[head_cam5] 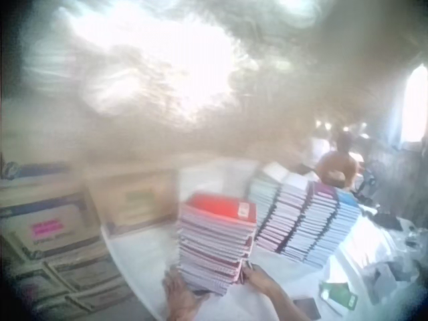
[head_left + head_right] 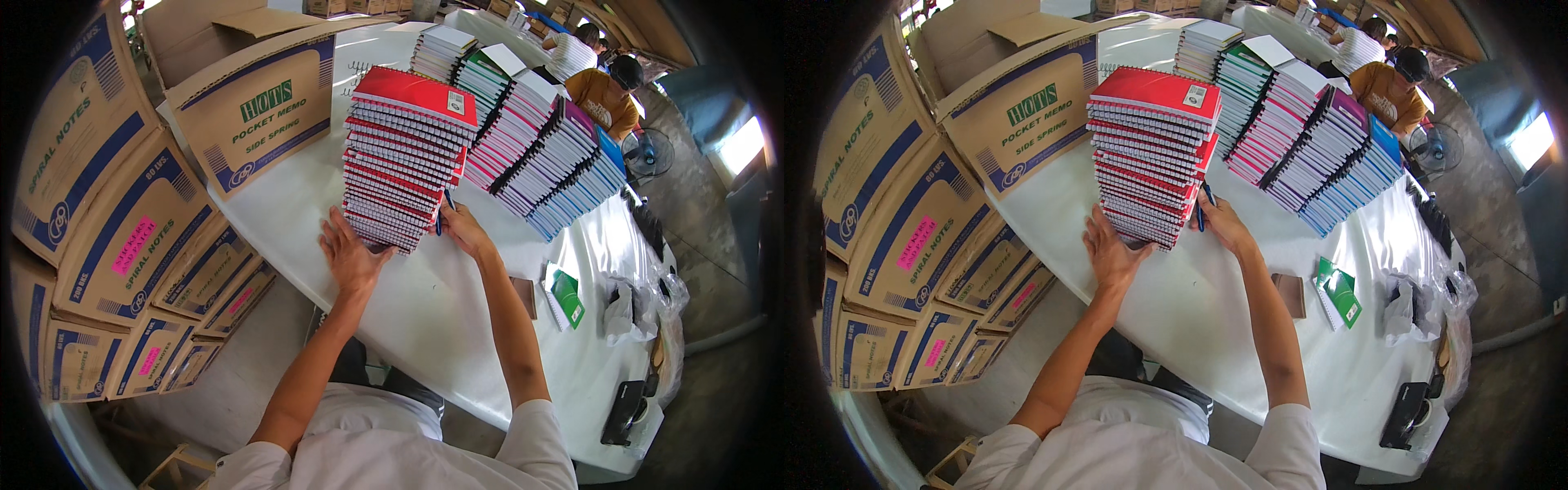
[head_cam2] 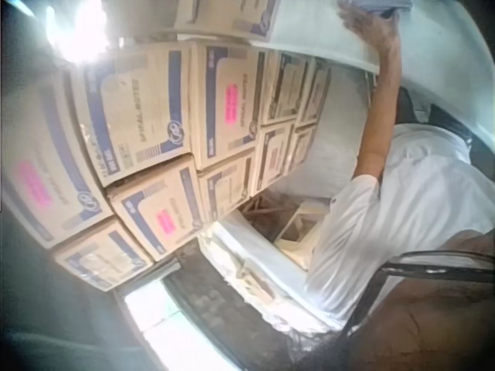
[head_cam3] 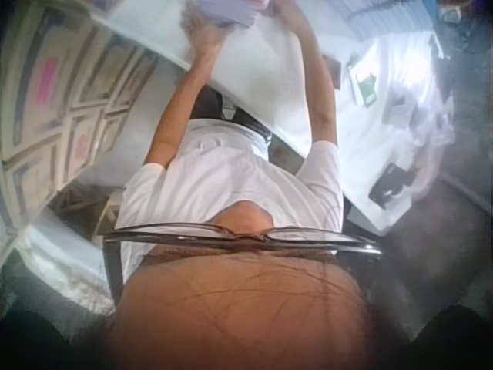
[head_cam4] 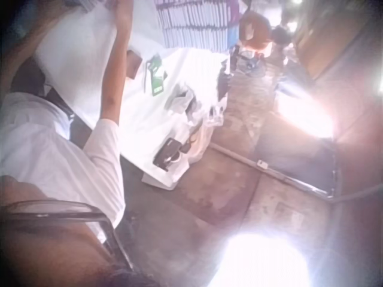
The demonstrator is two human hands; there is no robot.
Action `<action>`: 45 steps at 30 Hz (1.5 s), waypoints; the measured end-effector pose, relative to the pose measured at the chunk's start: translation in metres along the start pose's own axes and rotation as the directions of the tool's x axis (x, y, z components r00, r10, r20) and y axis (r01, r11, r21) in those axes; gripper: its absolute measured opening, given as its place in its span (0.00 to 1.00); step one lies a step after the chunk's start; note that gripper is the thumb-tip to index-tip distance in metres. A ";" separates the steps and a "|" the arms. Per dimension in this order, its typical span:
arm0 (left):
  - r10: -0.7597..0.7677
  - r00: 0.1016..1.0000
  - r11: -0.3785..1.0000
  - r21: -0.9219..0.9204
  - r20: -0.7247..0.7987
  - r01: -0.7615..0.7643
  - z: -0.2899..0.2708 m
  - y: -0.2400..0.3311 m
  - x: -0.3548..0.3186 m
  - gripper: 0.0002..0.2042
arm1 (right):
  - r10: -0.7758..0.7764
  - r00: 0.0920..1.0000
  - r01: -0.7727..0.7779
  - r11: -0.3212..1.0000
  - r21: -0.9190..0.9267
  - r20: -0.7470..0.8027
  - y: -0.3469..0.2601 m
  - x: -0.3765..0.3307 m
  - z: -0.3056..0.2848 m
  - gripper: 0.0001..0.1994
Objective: The person processes notebooks by aligning a stack, using a tool to trim the wire binding, and stacking them onto others at a workstation.
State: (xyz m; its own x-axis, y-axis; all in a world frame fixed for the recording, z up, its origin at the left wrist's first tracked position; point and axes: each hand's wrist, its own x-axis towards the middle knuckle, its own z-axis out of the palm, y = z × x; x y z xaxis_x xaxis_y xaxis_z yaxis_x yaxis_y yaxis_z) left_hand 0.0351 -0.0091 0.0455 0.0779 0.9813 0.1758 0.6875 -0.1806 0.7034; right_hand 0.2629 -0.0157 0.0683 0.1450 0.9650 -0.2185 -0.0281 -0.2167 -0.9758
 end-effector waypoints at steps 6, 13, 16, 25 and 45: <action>-0.008 1.000 1.000 0.000 0.030 0.008 -0.003 -0.002 0.000 0.64 | 0.001 0.999 -0.006 0.993 -0.116 -0.037 -0.006 -0.012 -0.007 0.28; 0.016 1.000 1.000 -0.004 0.020 -0.016 -0.006 0.000 -0.003 0.64 | -0.284 0.955 0.062 -0.077 -0.995 0.082 -0.027 -0.101 -0.042 0.27; 0.010 1.000 1.000 -0.010 0.007 -0.010 -0.004 0.000 -0.004 0.63 | -0.220 0.921 0.215 -0.405 -0.889 0.323 -0.063 -0.137 -0.002 0.29; 0.016 1.000 0.999 -0.043 -0.019 -0.017 -0.001 -0.004 -0.003 0.63 | -0.164 0.694 0.387 -0.736 -0.556 0.701 -0.076 -0.118 0.054 0.17; 0.065 0.995 0.996 -0.049 -0.077 -0.069 0.001 -0.009 -0.003 0.60 | 0.005 0.533 0.518 -0.793 -0.321 0.846 -0.054 -0.089 0.048 0.13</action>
State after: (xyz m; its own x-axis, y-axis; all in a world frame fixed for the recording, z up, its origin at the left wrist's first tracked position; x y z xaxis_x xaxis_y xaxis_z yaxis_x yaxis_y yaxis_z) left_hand 0.0294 -0.0107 0.0382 0.0668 0.9594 0.2739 0.6444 -0.2510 0.7223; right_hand 0.2037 -0.0827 0.1402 -0.7598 0.6380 -0.1251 0.4154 0.6243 0.6616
